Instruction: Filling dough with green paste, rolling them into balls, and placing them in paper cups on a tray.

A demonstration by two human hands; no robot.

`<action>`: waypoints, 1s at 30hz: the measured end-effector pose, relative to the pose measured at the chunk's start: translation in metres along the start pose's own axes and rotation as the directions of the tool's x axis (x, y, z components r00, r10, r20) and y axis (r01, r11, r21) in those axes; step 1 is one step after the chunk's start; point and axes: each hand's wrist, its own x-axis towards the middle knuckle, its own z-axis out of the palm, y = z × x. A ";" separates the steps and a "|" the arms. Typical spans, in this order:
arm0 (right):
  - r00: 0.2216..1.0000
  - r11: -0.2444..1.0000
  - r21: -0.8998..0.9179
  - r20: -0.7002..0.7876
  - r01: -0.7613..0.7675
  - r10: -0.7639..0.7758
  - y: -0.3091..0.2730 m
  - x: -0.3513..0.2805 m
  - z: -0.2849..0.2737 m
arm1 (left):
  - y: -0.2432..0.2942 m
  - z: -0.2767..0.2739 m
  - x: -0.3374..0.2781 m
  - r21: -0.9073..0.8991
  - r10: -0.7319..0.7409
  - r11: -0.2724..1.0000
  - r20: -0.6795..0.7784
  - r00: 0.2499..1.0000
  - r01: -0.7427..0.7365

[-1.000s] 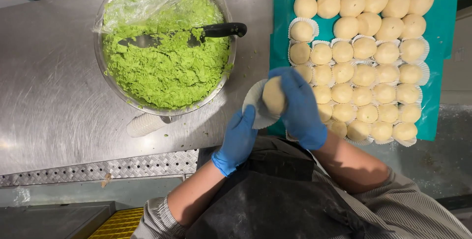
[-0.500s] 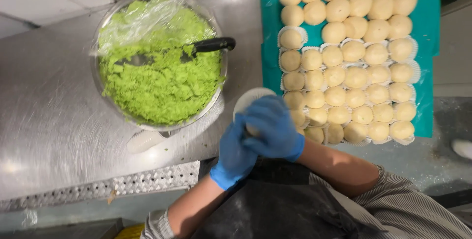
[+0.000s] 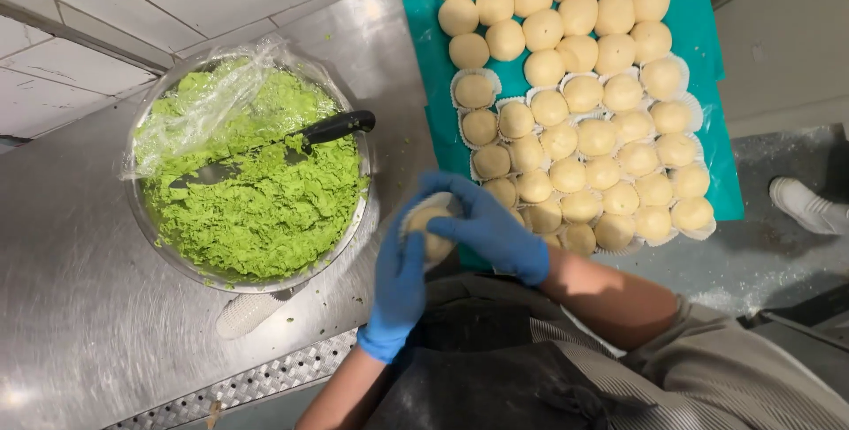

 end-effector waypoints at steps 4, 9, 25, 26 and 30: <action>0.935 0.925 0.146 0.007 -0.351 0.354 0.028 0.023 -0.046 | 0.007 0.002 0.000 0.613 0.195 0.722 0.266 0.944 -0.322; 0.936 0.989 0.004 -0.323 -0.145 0.139 0.039 0.084 -0.133 | -0.004 -0.023 -0.009 0.571 0.077 0.804 0.180 0.981 -0.167; 0.847 0.240 -0.961 -0.011 0.138 -0.531 0.084 0.124 -0.206 | -0.004 -0.023 -0.006 0.439 0.033 0.897 0.069 0.997 -0.060; 0.847 0.238 -0.960 -0.004 0.145 -0.532 0.086 0.130 -0.215 | -0.005 -0.023 -0.005 0.436 0.038 0.898 0.064 0.997 -0.063; 0.919 0.226 -0.974 -0.073 0.019 -0.388 0.093 0.135 -0.231 | -0.010 -0.026 -0.007 0.397 0.033 0.916 0.061 0.998 -0.054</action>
